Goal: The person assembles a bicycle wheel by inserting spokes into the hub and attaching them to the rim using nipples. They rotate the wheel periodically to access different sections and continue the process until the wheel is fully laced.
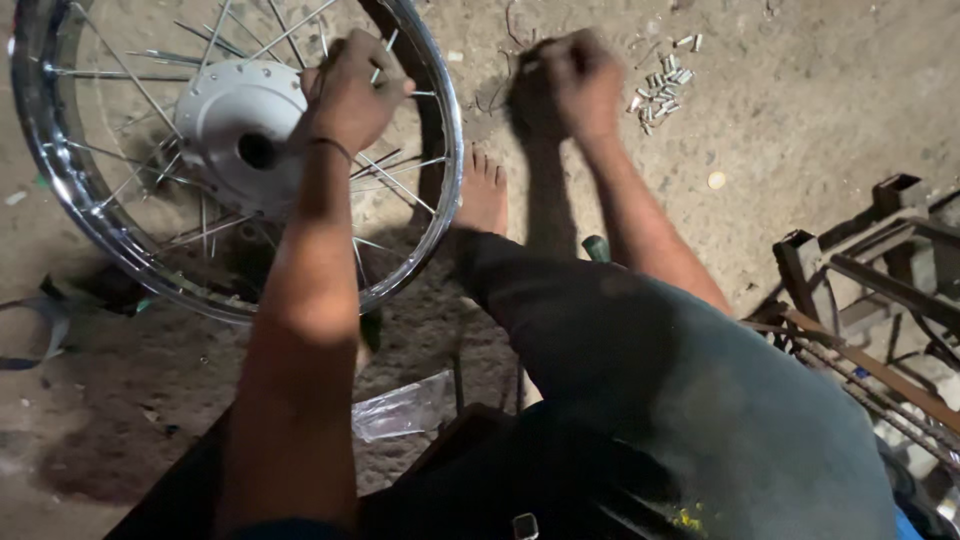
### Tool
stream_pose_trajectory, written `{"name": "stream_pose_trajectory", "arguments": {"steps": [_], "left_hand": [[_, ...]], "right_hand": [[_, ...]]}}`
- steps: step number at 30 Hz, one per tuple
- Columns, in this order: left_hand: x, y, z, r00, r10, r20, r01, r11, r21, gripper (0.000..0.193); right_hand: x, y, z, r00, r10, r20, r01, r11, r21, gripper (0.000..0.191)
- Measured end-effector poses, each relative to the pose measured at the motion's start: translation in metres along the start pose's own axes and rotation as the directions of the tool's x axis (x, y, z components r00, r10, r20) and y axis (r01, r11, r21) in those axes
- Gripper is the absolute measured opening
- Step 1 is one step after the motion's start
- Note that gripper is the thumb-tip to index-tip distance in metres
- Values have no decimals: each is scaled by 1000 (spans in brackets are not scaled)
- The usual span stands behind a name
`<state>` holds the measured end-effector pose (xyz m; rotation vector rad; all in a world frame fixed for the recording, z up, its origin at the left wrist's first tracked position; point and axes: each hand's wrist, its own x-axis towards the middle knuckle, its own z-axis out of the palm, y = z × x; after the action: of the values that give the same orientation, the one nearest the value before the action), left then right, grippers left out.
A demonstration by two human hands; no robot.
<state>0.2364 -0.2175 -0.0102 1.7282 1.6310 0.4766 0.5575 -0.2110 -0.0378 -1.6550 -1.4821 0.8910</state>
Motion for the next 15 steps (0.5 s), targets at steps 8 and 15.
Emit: {"name": "stream_pose_trajectory", "arguments": {"steps": [8,15], "left_hand": [[5,-19,17,996,-16,-92,14,999,-29,22],[10,-24,30,993,-86,-82,84,996,-37,18]], "right_hand": [[19,55,-113,956,-217,-198,101,875,-473,10],[24,58,-115,953,-300,-54,203,755,-624,8]]}}
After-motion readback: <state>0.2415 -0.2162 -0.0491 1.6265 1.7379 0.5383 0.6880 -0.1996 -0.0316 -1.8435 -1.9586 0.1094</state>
